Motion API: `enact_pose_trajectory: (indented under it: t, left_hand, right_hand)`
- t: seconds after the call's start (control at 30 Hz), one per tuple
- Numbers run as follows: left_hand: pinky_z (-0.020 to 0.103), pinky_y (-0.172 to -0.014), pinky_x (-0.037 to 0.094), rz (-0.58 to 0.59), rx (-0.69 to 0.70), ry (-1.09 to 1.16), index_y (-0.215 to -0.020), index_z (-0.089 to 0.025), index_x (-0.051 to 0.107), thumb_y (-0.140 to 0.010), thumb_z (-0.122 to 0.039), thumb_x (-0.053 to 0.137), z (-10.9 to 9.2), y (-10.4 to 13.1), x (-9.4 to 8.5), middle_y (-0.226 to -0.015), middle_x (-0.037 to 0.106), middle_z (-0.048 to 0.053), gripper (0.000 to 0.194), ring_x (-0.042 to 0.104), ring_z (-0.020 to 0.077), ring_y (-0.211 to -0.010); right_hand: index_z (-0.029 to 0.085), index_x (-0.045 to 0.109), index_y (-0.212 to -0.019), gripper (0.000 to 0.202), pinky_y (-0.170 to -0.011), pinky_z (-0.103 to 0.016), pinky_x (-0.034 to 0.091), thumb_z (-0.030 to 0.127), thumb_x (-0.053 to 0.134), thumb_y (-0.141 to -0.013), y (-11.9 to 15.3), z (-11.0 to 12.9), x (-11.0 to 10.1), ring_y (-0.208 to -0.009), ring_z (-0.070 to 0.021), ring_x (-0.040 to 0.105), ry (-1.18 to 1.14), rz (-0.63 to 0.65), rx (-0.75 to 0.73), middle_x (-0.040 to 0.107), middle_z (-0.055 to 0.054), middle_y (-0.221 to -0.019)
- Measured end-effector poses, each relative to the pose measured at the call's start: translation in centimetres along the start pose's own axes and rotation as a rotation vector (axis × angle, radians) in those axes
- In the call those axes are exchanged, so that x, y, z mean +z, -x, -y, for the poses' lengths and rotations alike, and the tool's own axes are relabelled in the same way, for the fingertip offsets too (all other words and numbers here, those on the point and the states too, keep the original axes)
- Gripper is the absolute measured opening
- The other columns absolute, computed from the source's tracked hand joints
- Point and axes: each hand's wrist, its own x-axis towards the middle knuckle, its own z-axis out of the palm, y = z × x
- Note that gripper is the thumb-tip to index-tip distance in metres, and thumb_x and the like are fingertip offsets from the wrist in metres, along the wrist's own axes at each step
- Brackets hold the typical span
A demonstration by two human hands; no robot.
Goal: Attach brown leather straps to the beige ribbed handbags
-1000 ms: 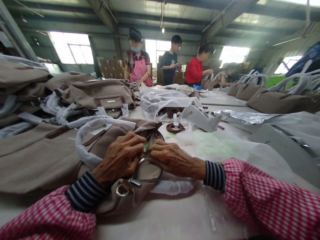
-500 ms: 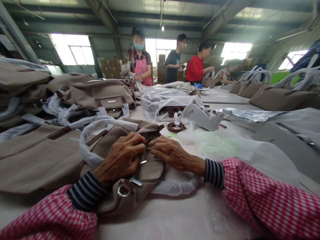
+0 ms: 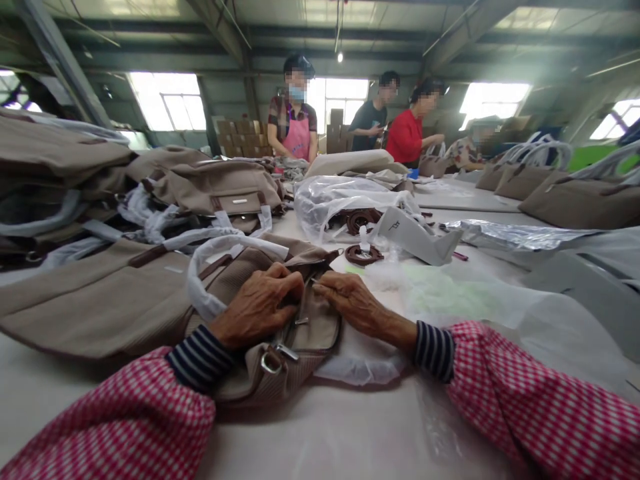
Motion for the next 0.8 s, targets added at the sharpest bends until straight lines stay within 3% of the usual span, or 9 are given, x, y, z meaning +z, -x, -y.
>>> enact_pose_trajectory:
  t: [0.1,0.17,0.27,0.4,0.5,0.57,0.67,0.73,0.8]
  left_hand:
    - [0.039,-0.088,0.041,0.062,0.02,-0.029,-0.095,-0.023,0.071,-0.09,-0.016,0.058,0.2,0.0,0.1,-0.109,0.065,0.004,0.015,0.06,0.0249,-0.109]
    - [0.039,-0.088,0.04,0.053,0.033,-0.03,-0.094,-0.024,0.072,-0.092,-0.015,0.057,0.3,0.0,0.2,-0.109,0.067,0.004,0.018,0.058,0.025,-0.112]
    - [0.04,-0.088,0.039,0.03,0.068,-0.038,-0.096,-0.023,0.07,-0.091,-0.013,0.058,0.4,0.0,0.3,-0.113,0.071,0.003,0.016,0.057,0.0254,-0.116]
    - [0.044,-0.097,0.039,0.001,0.13,-0.045,-0.102,-0.024,0.071,-0.093,-0.013,0.058,0.4,0.0,0.8,-0.125,0.072,0.002,0.02,0.057,0.0256,-0.124]
    - [0.05,-0.113,0.034,-0.005,0.181,-0.058,-0.106,-0.024,0.072,-0.091,-0.007,0.056,0.5,0.1,1.2,-0.13,0.073,0.003,0.027,0.055,0.0257,-0.134]
    - [0.049,-0.115,0.035,0.007,0.189,-0.075,-0.105,-0.023,0.073,-0.091,-0.007,0.056,0.6,0.0,1.0,-0.128,0.074,0.004,0.027,0.06,0.0251,-0.13]
    - [0.04,-0.096,0.05,0.135,0.184,-0.101,-0.097,-0.021,0.075,-0.088,-0.011,0.061,0.7,-1.2,-0.4,-0.107,0.077,0.006,0.019,0.07,0.0254,-0.104]
    - [0.036,-0.08,0.052,0.279,0.193,-0.099,-0.091,-0.021,0.076,-0.08,-0.012,0.069,0.6,-2.9,-1.6,-0.092,0.077,0.005,0.016,0.072,0.0268,-0.09]
    - [0.033,-0.076,0.051,0.352,0.202,-0.079,-0.094,-0.024,0.078,-0.073,-0.012,0.073,0.4,-4.8,-2.4,-0.087,0.077,0.003,0.024,0.071,0.0269,-0.086]
  right_hand:
    - [0.019,0.065,-0.089,0.031,-0.066,-0.027,0.035,0.035,0.048,-0.11,1.2,2.0,-0.8,-0.068,-0.0136,0.055,0.081,0.103,0.053,0.066,-0.001,-0.077]
    - [0.019,0.068,-0.099,0.023,-0.064,-0.029,0.032,0.032,0.052,-0.109,1.5,3.4,-0.7,-0.067,-0.0154,0.057,0.252,0.231,0.071,0.07,-0.003,-0.078]
    - [0.016,0.067,-0.109,0.02,-0.058,-0.033,0.025,0.03,0.053,-0.107,1.4,5.0,0.1,-0.065,-0.0191,0.059,0.472,0.325,0.08,0.073,-0.009,-0.08]
    - [0.015,0.067,-0.109,0.016,-0.056,-0.035,0.021,0.02,0.053,-0.104,1.1,5.5,0.6,-0.062,-0.0187,0.056,0.529,0.354,0.055,0.072,-0.009,-0.078]
    - [0.016,0.067,-0.099,0.011,-0.058,-0.031,0.024,0.018,0.057,-0.1,1.2,5.3,0.6,-0.063,-0.0154,0.054,0.431,0.32,0.068,0.07,-0.005,-0.077]
    - [0.017,0.065,-0.091,0.01,-0.059,-0.029,0.027,0.019,0.06,-0.098,1.3,5.2,0.7,-0.063,-0.0134,0.053,0.345,0.296,0.097,0.067,-0.003,-0.076]
    - [0.018,0.064,-0.089,0.008,-0.06,-0.028,0.03,0.023,0.061,-0.095,1.7,4.7,1.3,-0.063,-0.0137,0.053,0.286,0.274,0.108,0.065,-0.001,-0.073]
    - [0.018,0.065,-0.097,0.008,-0.062,-0.029,0.033,0.024,0.06,-0.095,1.8,3.8,1.9,-0.068,-0.0163,0.057,0.325,0.241,0.071,0.068,-0.003,-0.078]
    - [0.017,0.066,-0.104,0.014,-0.066,-0.031,0.035,0.022,0.058,-0.094,1.5,2.2,2.4,-0.075,-0.0191,0.062,0.399,0.189,0.033,0.073,-0.006,-0.088]
